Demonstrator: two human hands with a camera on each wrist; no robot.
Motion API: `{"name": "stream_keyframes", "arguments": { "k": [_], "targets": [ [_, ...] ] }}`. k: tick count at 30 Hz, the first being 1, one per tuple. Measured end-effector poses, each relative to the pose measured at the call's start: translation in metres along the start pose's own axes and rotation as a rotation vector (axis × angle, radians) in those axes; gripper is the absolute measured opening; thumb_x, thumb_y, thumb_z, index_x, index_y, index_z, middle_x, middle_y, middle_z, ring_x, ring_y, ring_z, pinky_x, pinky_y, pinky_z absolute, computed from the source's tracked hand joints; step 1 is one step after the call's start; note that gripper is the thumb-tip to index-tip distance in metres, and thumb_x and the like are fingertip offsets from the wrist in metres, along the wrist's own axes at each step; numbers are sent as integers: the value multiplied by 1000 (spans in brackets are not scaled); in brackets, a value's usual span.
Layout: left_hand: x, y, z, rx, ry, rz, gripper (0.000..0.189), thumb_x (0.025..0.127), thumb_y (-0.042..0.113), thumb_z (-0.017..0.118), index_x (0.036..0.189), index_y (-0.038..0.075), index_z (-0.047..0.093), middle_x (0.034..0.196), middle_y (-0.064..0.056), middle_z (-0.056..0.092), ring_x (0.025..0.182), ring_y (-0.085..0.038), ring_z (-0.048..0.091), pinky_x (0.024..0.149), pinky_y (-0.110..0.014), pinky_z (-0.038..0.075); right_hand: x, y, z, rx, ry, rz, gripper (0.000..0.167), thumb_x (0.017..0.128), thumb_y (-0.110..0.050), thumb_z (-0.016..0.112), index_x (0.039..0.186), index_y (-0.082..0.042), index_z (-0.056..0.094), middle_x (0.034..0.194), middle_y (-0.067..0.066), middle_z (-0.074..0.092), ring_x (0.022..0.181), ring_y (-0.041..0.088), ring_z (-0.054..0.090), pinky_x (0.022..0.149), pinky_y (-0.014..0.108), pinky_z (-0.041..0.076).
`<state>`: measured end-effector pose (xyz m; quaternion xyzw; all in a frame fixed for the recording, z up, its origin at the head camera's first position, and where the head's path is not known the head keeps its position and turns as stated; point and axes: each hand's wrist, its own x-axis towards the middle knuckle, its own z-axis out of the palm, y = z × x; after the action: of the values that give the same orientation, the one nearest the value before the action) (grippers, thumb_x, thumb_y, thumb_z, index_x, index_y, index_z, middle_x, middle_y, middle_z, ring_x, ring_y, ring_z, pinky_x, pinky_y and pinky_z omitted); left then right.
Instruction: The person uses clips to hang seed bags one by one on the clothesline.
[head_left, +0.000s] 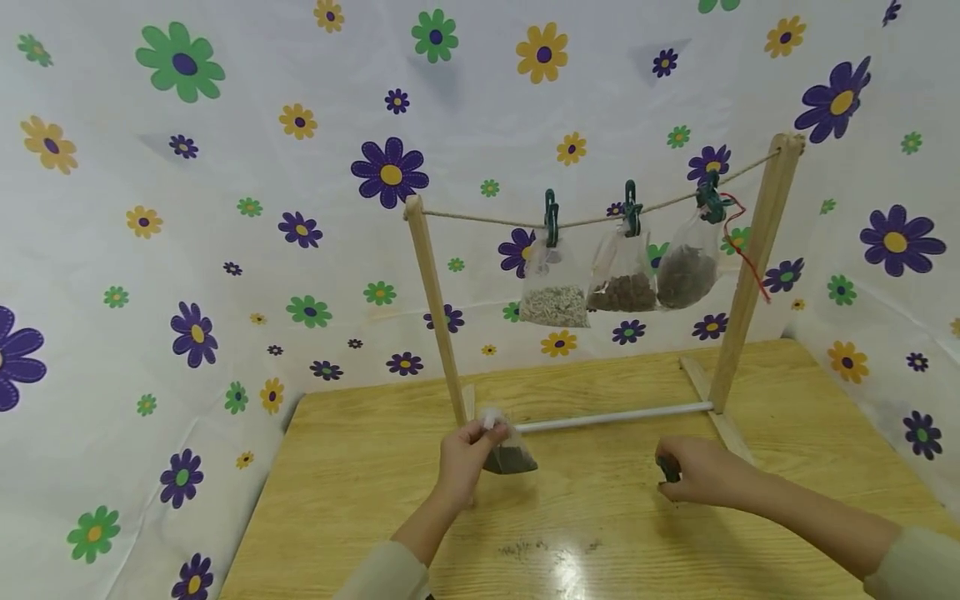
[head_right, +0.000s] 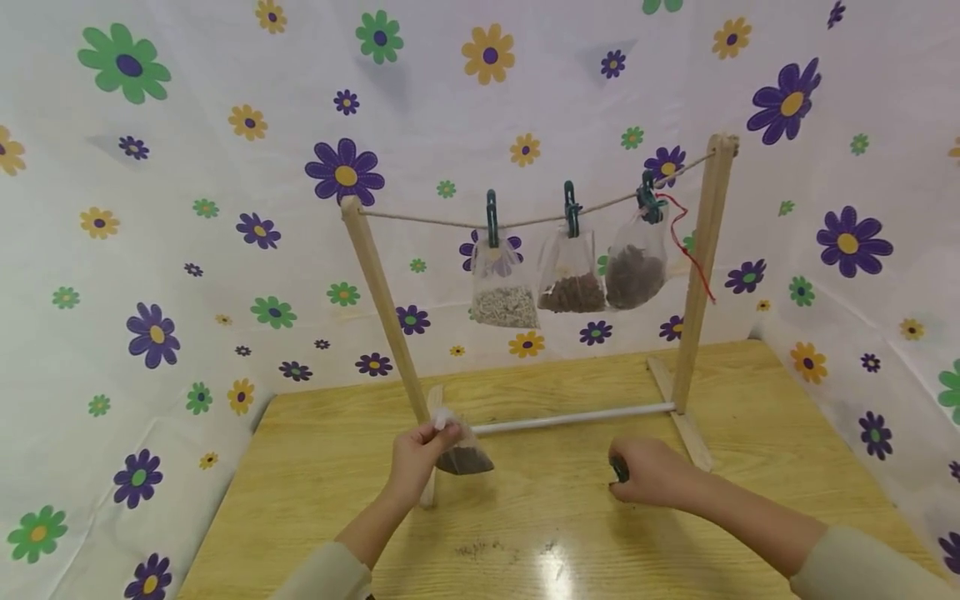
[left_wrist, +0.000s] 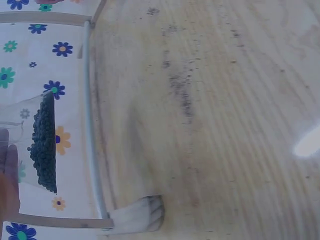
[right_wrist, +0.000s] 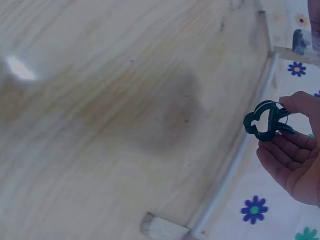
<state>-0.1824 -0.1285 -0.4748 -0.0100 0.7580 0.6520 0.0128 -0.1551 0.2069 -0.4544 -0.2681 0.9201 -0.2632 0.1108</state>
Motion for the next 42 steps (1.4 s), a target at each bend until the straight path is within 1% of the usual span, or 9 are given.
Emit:
{"name": "stream_keyframes", "arguments": {
  "k": [10, 15, 21, 27, 31, 35, 37, 40, 42],
  "targets": [
    [11, 48, -5, 70, 12, 104, 26, 86, 27, 71, 97, 3, 73, 97, -9, 72, 97, -19, 66, 87, -35, 52, 26, -35, -40, -96, 137, -126, 21, 78, -20, 75, 87, -9, 60, 75, -8, 59, 69, 6, 58, 59, 25, 48],
    [17, 71, -3, 108, 54, 210, 23, 89, 25, 66, 95, 3, 70, 95, -8, 73, 93, -18, 68, 82, -31, 54, 38, -52, -60, -113, 149, -150, 20, 79, -19, 75, 89, -8, 61, 79, -5, 60, 72, 9, 60, 62, 28, 50],
    [28, 97, -1, 77, 93, 345, 25, 91, 24, 63, 94, 0, 69, 95, -13, 72, 92, -20, 69, 80, -27, 54, 51, -84, -89, -170, 183, -231, 21, 80, -21, 75, 89, -9, 61, 79, -4, 60, 72, 9, 59, 62, 28, 50],
    [38, 124, 6, 55, 101, 391, 31, 91, 31, 62, 98, 2, 71, 99, -10, 72, 98, -18, 68, 84, -29, 53, 62, -112, -110, -170, 197, -297, 21, 80, -22, 75, 89, -8, 61, 81, -2, 64, 77, 15, 64, 68, 33, 53],
    [45, 134, 14, 57, 118, 414, 32, 90, 33, 64, 101, 4, 72, 101, -8, 72, 98, -12, 66, 85, -27, 53, 69, -128, -121, -147, 201, -291, 22, 81, -20, 75, 94, -6, 64, 85, 2, 67, 80, 19, 67, 72, 37, 55],
    [49, 141, 18, 124, 190, 458, 29, 90, 33, 64, 99, 7, 74, 97, -6, 73, 80, -4, 62, 71, -18, 50, 82, -148, -132, -150, 223, -312, 21, 82, -20, 74, 94, -4, 65, 81, 3, 67, 77, 19, 65, 69, 36, 54],
    [52, 145, 19, 150, 233, 484, 27, 91, 31, 63, 98, 7, 74, 95, -6, 73, 70, -5, 57, 64, -18, 46, 89, -158, -138, -149, 234, -333, 20, 83, -18, 73, 93, -4, 64, 77, 2, 64, 69, 16, 60, 62, 32, 51],
    [55, 151, 18, 117, 254, 506, 24, 93, 25, 62, 99, 5, 74, 95, -8, 73, 79, -5, 63, 72, -20, 51, 98, -174, -147, -164, 249, -357, 21, 84, -18, 71, 96, -3, 61, 74, 2, 58, 64, 13, 50, 58, 29, 43],
    [58, 157, 17, 66, 259, 517, 23, 93, 21, 61, 100, 3, 73, 96, -10, 73, 85, -10, 66, 77, -24, 53, 101, -184, -153, -163, 271, -377, 25, 85, -18, 70, 101, -2, 60, 78, 3, 59, 67, 15, 50, 60, 29, 43]
  ]
}}
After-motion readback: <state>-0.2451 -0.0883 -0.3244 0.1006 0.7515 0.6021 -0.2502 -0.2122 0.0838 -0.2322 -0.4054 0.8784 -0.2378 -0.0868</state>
